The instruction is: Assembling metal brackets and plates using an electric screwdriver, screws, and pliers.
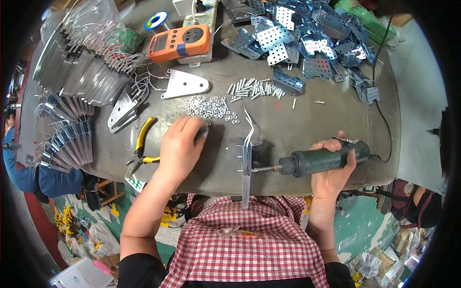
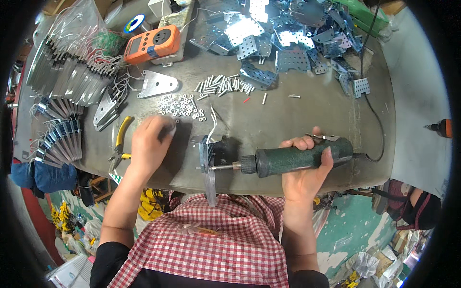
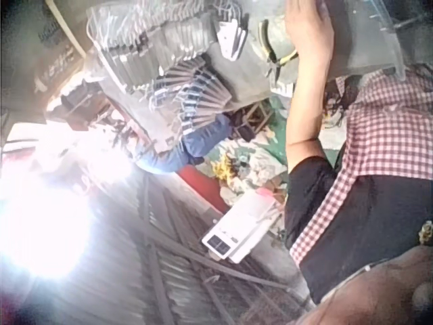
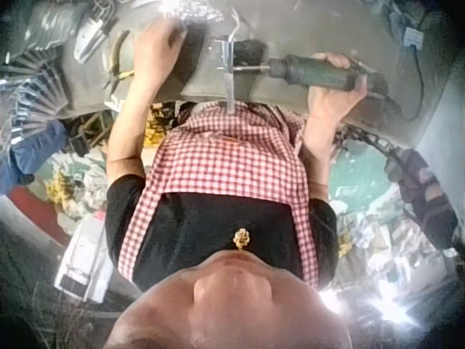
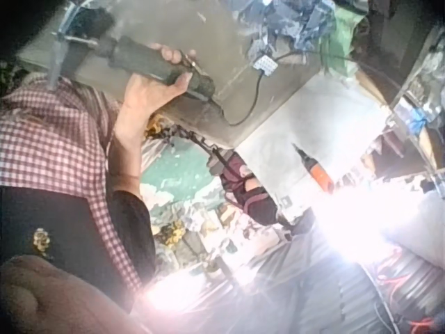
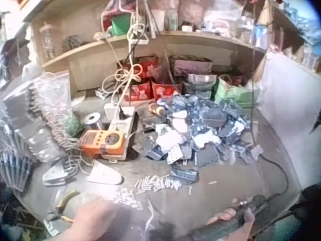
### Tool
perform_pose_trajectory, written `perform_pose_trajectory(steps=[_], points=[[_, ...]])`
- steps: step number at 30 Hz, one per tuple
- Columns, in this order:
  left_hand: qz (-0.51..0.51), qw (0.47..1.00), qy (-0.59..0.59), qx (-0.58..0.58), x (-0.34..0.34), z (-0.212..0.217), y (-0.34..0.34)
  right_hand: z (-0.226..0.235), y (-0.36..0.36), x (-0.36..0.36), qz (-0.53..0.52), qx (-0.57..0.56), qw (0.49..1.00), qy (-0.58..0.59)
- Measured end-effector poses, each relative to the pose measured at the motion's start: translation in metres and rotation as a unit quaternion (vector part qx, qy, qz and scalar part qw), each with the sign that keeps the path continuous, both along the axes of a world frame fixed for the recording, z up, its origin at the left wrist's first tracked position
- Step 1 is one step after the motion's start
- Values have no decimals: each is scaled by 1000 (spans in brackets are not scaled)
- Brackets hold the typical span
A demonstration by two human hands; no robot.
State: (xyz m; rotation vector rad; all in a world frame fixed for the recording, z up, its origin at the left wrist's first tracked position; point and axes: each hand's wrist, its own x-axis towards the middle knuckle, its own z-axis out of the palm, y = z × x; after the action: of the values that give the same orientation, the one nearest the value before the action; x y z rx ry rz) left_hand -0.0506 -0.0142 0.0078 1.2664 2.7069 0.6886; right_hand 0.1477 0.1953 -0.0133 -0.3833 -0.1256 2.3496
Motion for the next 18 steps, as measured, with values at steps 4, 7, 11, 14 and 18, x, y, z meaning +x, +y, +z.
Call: perform_pose_trajectory(steps=[4, 7, 11, 14, 18], points=[[45, 820, -501, 275, 43, 9, -7, -1, 0, -3, 4, -14, 1000, 7], [47, 770, -561, 301, 56, 10, -3, 1, 0, -2, 6, -14, 1000, 8], [49, 746, -589, 307, 55, 8, -4, 0, 0, -3, 7, -10, 1000, 10], [45, 737, -602, 306, 54, 7, -4, 2, -1, -2, 5, 2, 1000, 1], [66, 710, -639, 290, 51, 7, -2, 2, -1, -1, 7, -3, 1000, 0]])
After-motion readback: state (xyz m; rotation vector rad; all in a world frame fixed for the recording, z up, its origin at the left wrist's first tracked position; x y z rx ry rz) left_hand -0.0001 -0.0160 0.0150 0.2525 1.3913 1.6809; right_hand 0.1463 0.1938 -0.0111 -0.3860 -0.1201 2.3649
